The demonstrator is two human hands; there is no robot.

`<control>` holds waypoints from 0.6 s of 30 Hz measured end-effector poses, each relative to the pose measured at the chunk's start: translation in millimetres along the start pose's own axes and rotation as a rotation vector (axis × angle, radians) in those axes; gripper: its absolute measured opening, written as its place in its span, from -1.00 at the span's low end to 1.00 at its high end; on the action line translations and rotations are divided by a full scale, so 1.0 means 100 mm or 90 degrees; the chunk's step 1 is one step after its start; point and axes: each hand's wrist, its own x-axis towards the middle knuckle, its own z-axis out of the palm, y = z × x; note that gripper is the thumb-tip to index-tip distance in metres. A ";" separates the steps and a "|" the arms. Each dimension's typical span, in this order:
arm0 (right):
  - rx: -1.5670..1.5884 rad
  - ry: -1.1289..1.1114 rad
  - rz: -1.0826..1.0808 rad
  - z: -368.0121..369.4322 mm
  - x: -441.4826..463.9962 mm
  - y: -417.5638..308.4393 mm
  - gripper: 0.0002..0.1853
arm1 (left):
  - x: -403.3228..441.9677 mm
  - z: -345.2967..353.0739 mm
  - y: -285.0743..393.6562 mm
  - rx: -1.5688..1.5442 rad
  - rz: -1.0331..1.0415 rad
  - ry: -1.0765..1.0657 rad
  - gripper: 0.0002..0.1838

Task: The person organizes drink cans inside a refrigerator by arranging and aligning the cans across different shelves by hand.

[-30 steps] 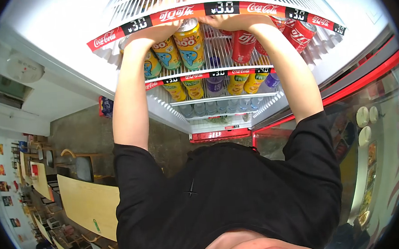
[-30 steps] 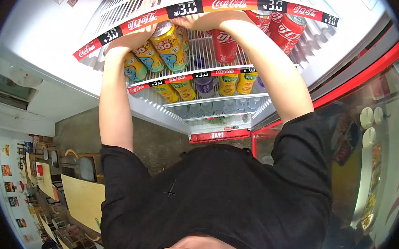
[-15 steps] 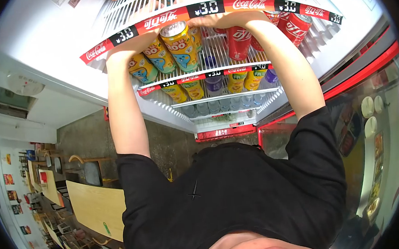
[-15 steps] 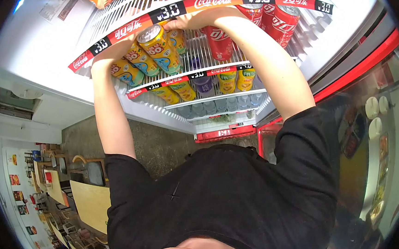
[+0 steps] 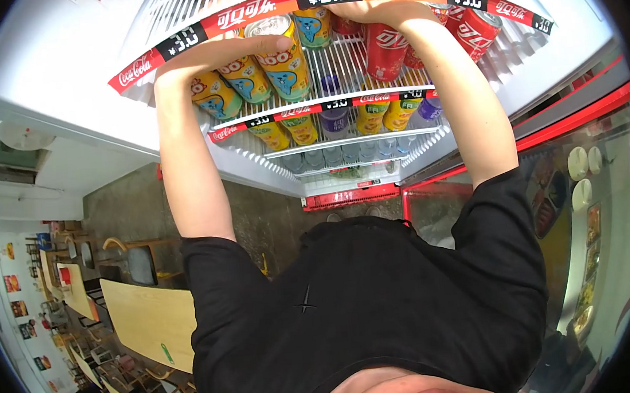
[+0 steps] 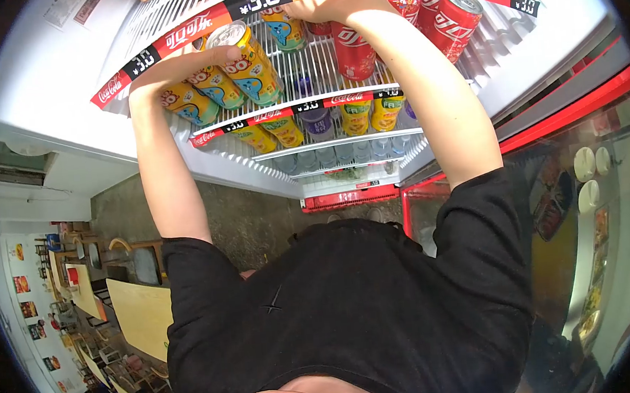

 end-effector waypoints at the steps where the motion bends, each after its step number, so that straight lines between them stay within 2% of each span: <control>1: 0.002 -0.002 0.003 0.00 0.00 0.00 -0.33 | 0.01 0.00 -0.02 -0.013 -0.034 -0.037 -0.03; 2: 0.004 -0.006 0.005 -0.02 0.00 -0.01 -0.33 | 0.02 0.00 -0.03 -0.026 -0.067 -0.073 -0.04; 5: 0.015 -0.015 0.019 -0.06 0.00 -0.02 -0.33 | -0.06 0.00 0.03 -0.069 -0.018 -0.093 -0.11; 11: 0.053 -0.055 0.052 -0.17 -0.02 -0.04 -0.32 | -0.11 0.00 0.07 -0.103 -0.031 -0.108 -0.20; 18: 0.155 -0.188 0.107 -0.27 0.04 -0.11 -0.31 | -0.11 -0.01 0.10 -0.095 -0.030 -0.103 -0.23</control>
